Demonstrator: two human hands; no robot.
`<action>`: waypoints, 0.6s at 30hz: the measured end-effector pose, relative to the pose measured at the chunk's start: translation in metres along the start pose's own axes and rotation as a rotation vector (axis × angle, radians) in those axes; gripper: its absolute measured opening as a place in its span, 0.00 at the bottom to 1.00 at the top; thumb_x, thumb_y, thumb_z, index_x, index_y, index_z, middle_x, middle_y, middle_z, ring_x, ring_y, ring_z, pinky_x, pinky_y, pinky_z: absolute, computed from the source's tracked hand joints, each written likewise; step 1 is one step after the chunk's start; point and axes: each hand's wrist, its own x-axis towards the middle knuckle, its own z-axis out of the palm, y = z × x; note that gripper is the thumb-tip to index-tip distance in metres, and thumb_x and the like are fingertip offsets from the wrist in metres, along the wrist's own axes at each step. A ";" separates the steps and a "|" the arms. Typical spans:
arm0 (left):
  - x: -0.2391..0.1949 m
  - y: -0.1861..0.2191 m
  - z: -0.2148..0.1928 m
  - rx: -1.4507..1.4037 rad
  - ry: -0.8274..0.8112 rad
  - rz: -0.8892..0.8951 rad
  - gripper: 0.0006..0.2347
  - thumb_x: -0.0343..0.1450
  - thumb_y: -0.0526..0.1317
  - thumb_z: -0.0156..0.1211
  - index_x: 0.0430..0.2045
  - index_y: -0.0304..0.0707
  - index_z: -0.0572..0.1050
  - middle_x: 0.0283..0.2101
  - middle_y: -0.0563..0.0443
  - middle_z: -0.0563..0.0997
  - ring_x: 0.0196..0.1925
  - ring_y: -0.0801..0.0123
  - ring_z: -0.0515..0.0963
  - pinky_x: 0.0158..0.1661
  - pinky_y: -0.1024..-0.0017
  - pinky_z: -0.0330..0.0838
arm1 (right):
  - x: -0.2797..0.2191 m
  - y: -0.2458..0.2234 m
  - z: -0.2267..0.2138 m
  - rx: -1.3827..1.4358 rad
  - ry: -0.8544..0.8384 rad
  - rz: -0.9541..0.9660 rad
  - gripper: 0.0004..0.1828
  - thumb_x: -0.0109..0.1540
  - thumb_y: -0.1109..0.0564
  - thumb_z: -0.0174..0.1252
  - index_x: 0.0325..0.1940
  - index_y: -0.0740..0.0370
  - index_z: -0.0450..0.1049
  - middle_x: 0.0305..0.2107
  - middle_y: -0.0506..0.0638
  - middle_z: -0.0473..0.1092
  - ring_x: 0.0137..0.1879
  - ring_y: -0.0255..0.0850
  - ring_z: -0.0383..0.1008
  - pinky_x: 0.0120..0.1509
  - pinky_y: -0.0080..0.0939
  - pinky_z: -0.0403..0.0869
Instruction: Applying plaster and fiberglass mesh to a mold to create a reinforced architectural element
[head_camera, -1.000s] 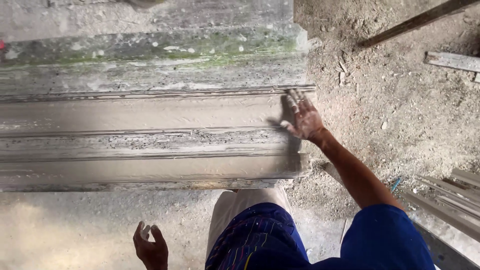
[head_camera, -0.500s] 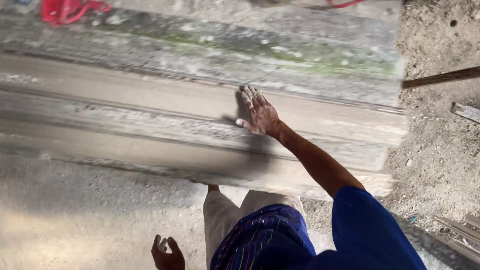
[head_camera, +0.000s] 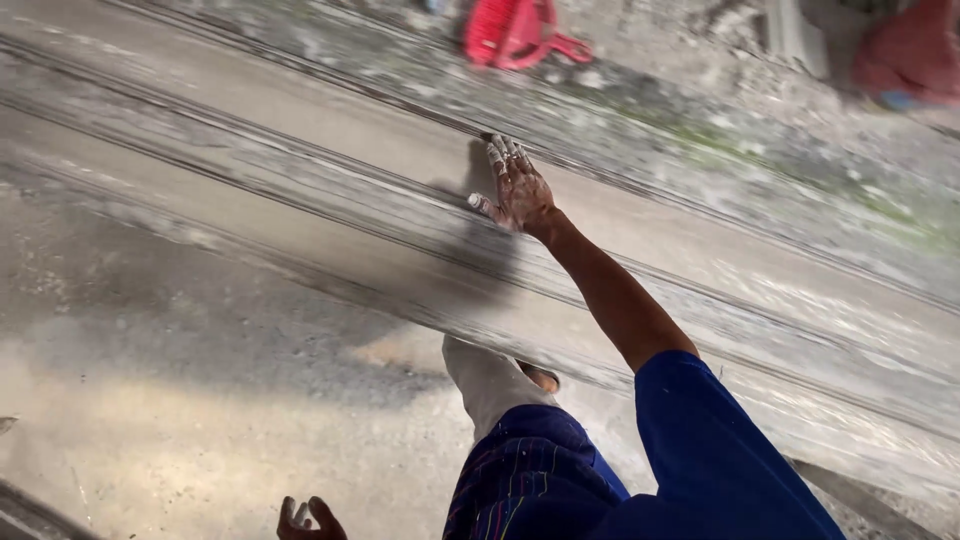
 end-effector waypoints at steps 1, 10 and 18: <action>0.025 -0.006 0.006 -0.049 -0.008 -0.044 0.22 0.78 0.40 0.58 0.64 0.22 0.68 0.52 0.28 0.78 0.51 0.38 0.77 0.47 0.50 0.73 | 0.028 -0.019 0.003 -0.059 -0.005 -0.015 0.57 0.66 0.22 0.18 0.79 0.74 0.35 0.77 0.68 0.32 0.83 0.57 0.26 0.84 0.51 0.32; 0.275 -0.013 -0.010 0.013 -0.235 -0.268 0.27 0.72 0.44 0.59 0.68 0.34 0.68 0.58 0.32 0.77 0.56 0.39 0.78 0.52 0.50 0.74 | 0.255 -0.216 -0.024 -0.019 0.267 -0.136 0.51 0.67 0.24 0.33 0.70 0.76 0.57 0.62 0.74 0.59 0.72 0.66 0.58 0.79 0.58 0.54; 0.483 -0.049 -0.014 -0.223 -0.146 -0.311 0.27 0.71 0.40 0.63 0.67 0.35 0.68 0.56 0.28 0.76 0.57 0.43 0.77 0.50 0.53 0.75 | 0.455 -0.377 -0.034 -0.068 0.310 -0.114 0.50 0.61 0.23 0.51 0.60 0.77 0.69 0.49 0.78 0.71 0.61 0.69 0.72 0.72 0.61 0.66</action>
